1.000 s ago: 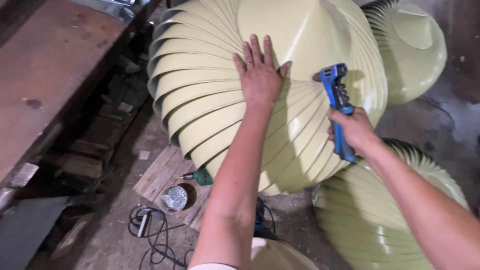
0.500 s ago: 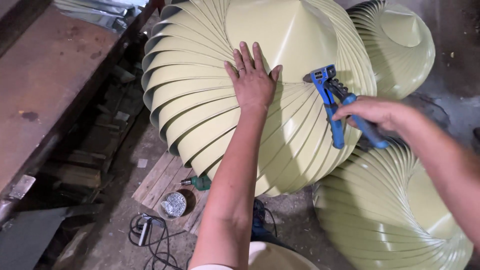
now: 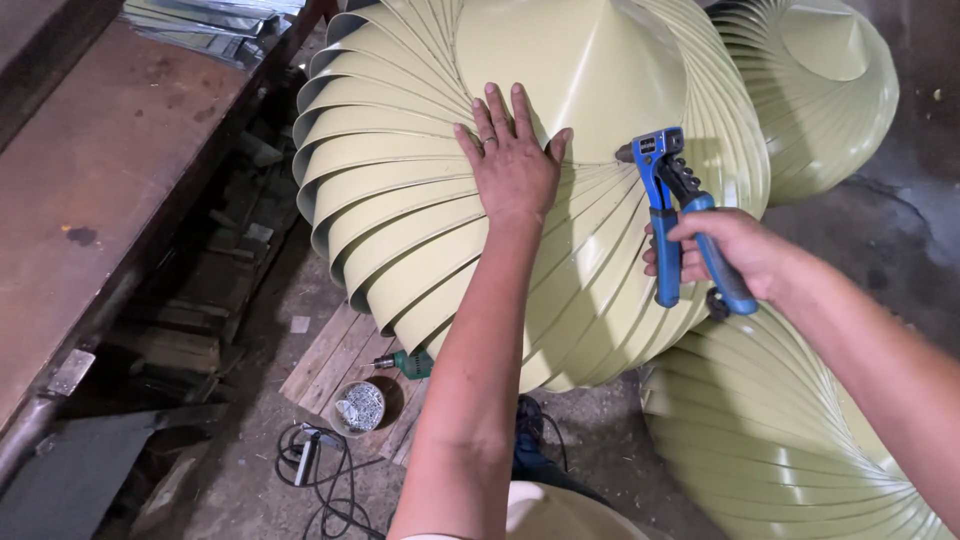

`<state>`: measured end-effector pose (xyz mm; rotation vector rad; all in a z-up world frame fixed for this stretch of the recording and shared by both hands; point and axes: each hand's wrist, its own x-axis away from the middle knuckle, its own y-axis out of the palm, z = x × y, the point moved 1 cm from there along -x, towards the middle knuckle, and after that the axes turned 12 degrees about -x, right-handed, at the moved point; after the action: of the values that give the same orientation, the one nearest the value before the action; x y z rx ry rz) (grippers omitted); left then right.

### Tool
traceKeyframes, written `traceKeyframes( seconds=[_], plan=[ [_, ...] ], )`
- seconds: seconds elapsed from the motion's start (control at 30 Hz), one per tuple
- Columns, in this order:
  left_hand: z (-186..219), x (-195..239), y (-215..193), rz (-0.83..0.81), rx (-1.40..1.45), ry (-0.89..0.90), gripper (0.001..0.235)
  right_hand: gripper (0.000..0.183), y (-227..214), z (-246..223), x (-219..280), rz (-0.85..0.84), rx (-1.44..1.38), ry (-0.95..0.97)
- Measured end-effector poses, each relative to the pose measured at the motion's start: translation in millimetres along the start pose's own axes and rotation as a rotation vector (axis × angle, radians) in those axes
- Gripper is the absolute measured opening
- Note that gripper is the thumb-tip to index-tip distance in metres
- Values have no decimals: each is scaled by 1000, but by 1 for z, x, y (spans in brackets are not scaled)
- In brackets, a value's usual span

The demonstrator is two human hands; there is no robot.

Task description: Assemble a spherical metal roof ventilator by drilling holes and using a rivet gun to secure the top cap and blades.

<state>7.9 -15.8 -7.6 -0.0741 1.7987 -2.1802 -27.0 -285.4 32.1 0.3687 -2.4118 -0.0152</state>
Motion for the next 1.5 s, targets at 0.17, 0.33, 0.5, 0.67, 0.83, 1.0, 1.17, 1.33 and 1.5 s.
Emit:
traceKeyframes(
  seconds=[0.17,0.33,0.5,0.67,0.83,1.0,1.17,1.33,1.5],
  plan=[
    [2,0,-2,9,5,-8,84,34,5,14,-8,232,199,-119],
    [2,-2,1,33,-31,-3,84,22,13,37,-30,396,152,-317],
    [1,-9,-2,-22,-48,28,86,19,18,36,-20,303,161,-453],
    [-6,-9,0,-16,-85,40,86,41,36,5,7,425,577,-323],
    [-7,-7,-2,-33,-95,15,85,48,15,-31,6,320,1108,45],
    [-7,-6,-2,-24,-61,10,86,46,-16,-32,-19,212,833,178],
    [-5,-4,1,2,-75,-4,86,41,-10,-7,-22,164,843,-27],
    [0,-4,5,44,-29,-19,86,30,20,-4,0,75,175,-141],
    [3,0,3,37,-29,-35,86,31,6,4,3,347,278,-303]
  ],
)
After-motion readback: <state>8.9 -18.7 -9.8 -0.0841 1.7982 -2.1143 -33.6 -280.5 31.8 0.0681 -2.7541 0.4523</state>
